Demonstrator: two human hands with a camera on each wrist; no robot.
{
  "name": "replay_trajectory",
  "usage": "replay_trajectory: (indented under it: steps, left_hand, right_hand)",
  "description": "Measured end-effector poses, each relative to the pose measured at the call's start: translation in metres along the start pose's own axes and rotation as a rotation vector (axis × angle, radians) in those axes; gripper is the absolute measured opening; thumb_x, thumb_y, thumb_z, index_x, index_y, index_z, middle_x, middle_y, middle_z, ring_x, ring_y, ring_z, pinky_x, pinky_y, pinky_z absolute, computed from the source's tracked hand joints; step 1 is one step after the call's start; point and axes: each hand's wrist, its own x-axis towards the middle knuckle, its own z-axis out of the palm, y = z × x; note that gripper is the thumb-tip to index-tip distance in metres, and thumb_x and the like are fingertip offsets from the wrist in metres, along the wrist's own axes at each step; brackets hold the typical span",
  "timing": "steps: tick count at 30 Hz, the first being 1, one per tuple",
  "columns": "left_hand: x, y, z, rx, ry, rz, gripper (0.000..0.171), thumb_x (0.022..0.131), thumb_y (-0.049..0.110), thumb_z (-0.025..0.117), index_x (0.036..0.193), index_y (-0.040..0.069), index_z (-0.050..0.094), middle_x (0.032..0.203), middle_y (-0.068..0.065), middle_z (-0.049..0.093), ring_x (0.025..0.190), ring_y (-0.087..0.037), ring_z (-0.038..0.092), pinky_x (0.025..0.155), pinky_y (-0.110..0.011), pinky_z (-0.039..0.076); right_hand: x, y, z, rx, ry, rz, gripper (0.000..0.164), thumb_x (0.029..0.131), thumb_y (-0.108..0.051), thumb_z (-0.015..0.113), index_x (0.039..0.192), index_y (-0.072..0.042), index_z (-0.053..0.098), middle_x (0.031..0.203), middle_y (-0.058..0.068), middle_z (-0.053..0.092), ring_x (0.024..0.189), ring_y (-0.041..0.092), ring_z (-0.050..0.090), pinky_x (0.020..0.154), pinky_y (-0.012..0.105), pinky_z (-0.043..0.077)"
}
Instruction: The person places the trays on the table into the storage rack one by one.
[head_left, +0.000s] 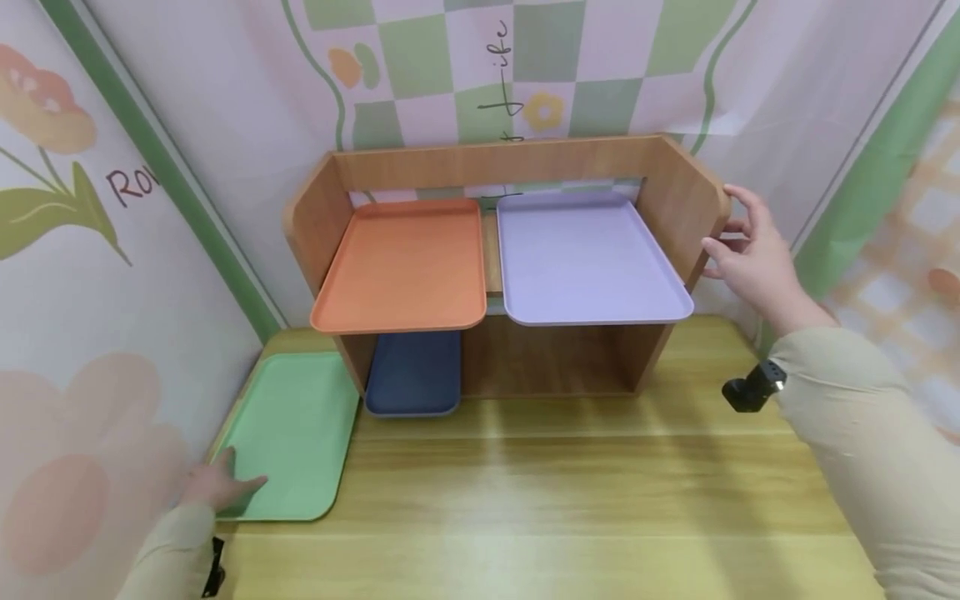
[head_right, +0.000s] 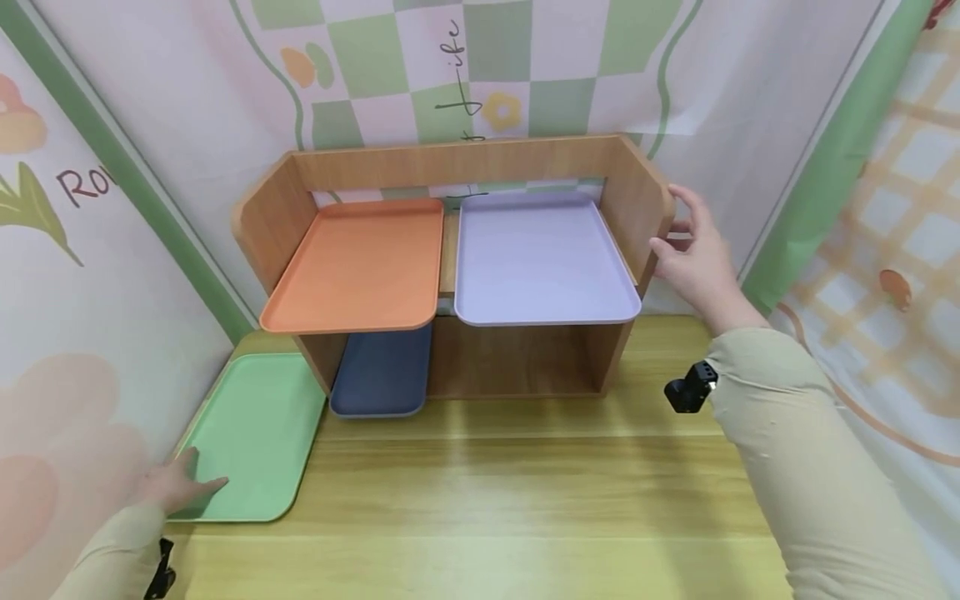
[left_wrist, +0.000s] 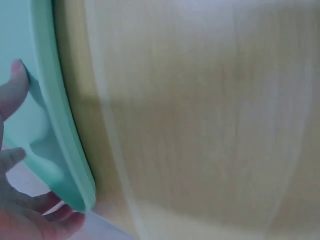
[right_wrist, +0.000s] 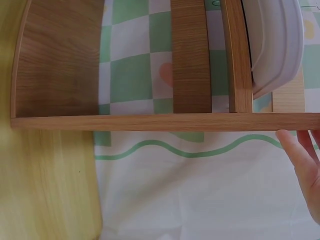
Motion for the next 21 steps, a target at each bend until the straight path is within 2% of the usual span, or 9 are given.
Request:
replay_trajectory:
  steps: [3,8,11,15,17,21]
  left_hand:
    - [0.003,-0.004,-0.002,-0.042,0.028,0.015,0.11,0.075,0.057,0.07,0.136,-0.021,0.023,0.133,-0.045,0.03,0.117,-0.064,0.034,0.096,-0.067,0.035]
    - [0.011,-0.011,0.003,-0.103,0.088,-0.003,0.13,0.062,0.059,0.079,0.139,-0.02,0.011,0.131,-0.047,0.031,0.112,-0.061,0.041,0.093,-0.062,0.042]
    - [0.011,-0.016,0.002,-0.13,0.094,-0.016,0.139,0.056,0.062,0.081,0.14,-0.018,0.004,0.128,-0.049,0.03,0.108,-0.061,0.043,0.088,-0.06,0.045]
    - [0.012,-0.017,-0.007,-0.197,0.072,-0.002,0.146,0.052,0.063,0.083,0.142,-0.015,-0.001,0.133,-0.049,0.022,0.113,-0.063,0.036,0.092,-0.064,0.041]
    - [0.013,-0.017,-0.014,-0.204,0.065,0.024,0.147,0.052,0.063,0.083,0.143,-0.013,-0.003,0.136,-0.048,0.018,0.115,-0.064,0.032,0.093,-0.067,0.038]
    - [0.013,-0.018,-0.029,-0.212,0.058,0.149,0.14,0.058,0.051,0.085,0.143,-0.016,-0.005,0.138,-0.048,0.012,0.12,-0.066,0.023,0.096,-0.071,0.03]
  right_hand:
    - [0.0,0.0,0.001,0.007,0.002,0.0,0.069,0.097,-0.011,0.048,0.146,-0.047,0.016,0.127,0.012,0.044,0.119,0.037,0.048,0.064,0.016,0.055]
    - [-0.001,0.001,0.002,0.017,0.01,0.004,0.069,0.096,-0.011,0.049,0.145,-0.048,0.018,0.12,0.003,0.046,0.116,0.032,0.049,0.062,0.014,0.055]
    - [-0.001,0.001,0.004,0.017,0.001,0.006,0.069,0.096,-0.011,0.048,0.146,-0.048,0.016,0.123,0.007,0.045,0.117,0.035,0.048,0.063,0.015,0.055]
    - [-0.001,0.001,0.003,0.011,-0.003,0.007,0.068,0.097,-0.013,0.047,0.146,-0.048,0.015,0.129,0.016,0.041,0.119,0.039,0.046,0.063,0.016,0.055]
    - [-0.001,0.001,0.002,0.004,0.002,0.006,0.068,0.097,-0.014,0.047,0.146,-0.047,0.015,0.129,0.016,0.042,0.119,0.037,0.047,0.063,0.015,0.055]
    - [-0.001,0.0,0.0,0.014,0.0,-0.01,0.068,0.097,-0.013,0.049,0.146,-0.046,0.017,0.121,0.005,0.045,0.114,0.03,0.05,0.062,0.015,0.055]
